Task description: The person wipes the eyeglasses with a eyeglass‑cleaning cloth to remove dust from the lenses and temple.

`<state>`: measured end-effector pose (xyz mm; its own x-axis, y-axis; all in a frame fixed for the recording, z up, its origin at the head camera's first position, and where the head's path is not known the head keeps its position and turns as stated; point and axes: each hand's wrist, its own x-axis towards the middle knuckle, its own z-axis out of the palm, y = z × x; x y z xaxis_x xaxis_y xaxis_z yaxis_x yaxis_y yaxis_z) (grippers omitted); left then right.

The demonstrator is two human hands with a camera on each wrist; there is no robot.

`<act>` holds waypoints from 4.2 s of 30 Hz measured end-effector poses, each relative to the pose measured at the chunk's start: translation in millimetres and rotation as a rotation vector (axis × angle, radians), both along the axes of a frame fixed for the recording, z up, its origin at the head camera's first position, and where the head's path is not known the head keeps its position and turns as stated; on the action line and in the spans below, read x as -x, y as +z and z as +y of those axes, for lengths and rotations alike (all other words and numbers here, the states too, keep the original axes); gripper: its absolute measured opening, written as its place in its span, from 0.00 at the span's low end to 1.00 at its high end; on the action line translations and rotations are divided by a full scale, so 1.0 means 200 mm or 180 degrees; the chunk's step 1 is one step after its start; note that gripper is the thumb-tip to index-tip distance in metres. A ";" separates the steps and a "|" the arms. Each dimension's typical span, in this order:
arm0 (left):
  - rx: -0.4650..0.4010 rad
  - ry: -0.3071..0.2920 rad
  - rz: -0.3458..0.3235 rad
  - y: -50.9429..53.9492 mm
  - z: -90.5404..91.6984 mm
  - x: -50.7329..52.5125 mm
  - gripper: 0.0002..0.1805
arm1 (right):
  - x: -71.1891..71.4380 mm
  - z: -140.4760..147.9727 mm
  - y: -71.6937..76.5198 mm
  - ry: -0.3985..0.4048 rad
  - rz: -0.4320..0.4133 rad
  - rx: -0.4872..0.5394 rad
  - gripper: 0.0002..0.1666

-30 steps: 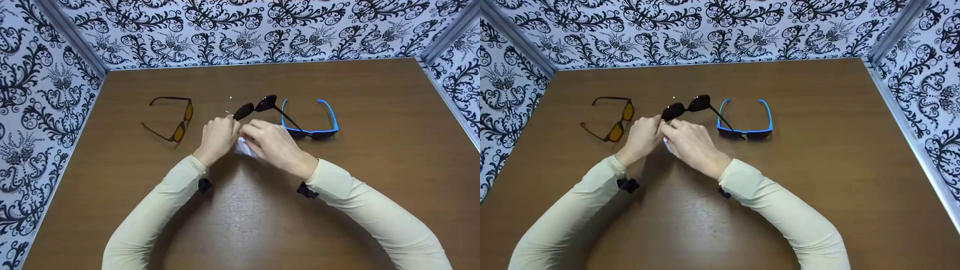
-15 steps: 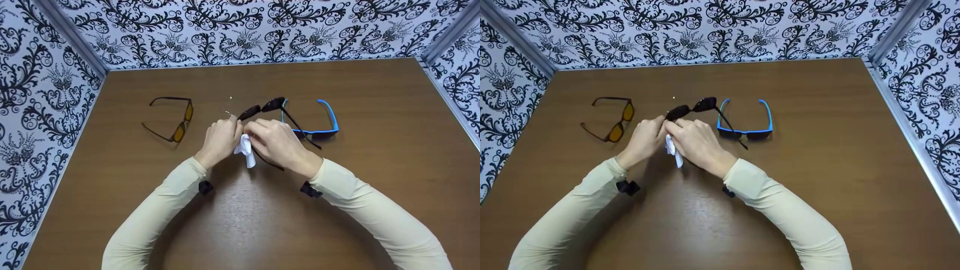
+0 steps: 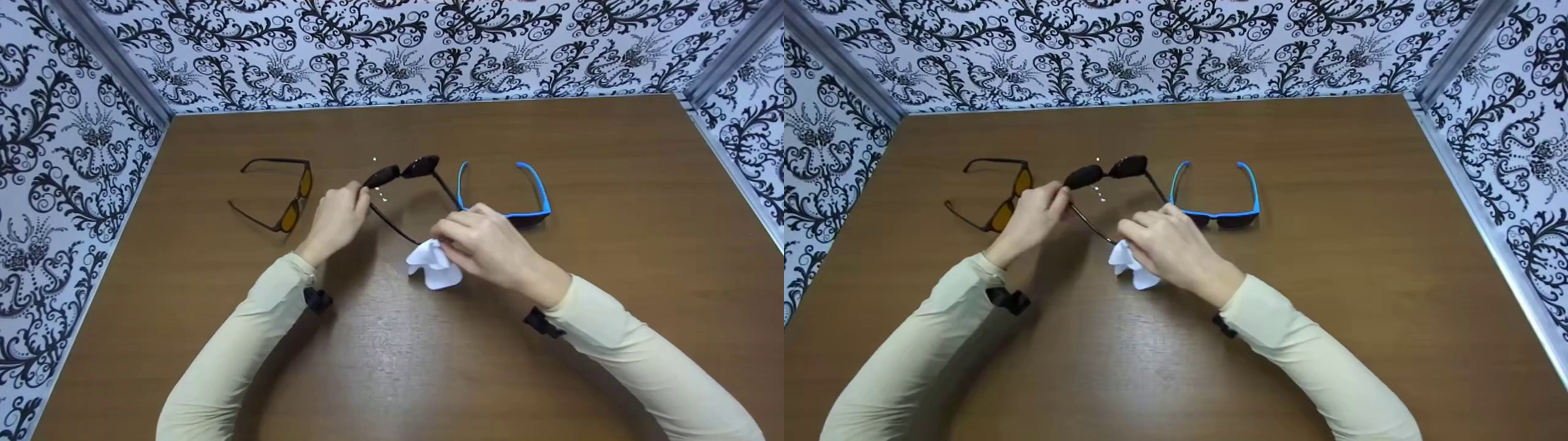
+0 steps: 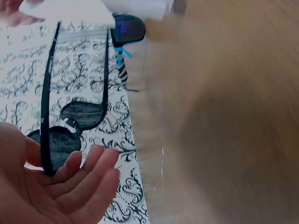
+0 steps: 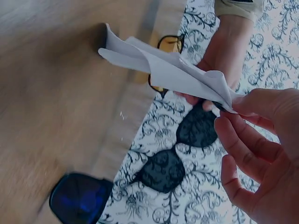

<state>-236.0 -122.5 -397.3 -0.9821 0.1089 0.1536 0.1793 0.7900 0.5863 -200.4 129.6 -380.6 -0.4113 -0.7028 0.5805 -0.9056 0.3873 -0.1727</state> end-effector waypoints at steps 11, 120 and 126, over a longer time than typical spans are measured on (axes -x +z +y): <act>-0.0180 0.0127 0.0181 0.05 -0.15 0.01 0.14 | 0.00 0.15 0.01 -0.0168 -0.0023 0.0270 0.12; 0.1515 -0.1538 0.0833 -0.06 0.62 0.15 0.04 | 0.00 0.61 0.00 -0.1586 -0.1494 0.1507 0.10; 0.0824 -0.1563 0.0540 0.01 0.62 0.09 0.05 | 0.04 0.53 0.00 -0.1474 -0.1493 0.1401 0.12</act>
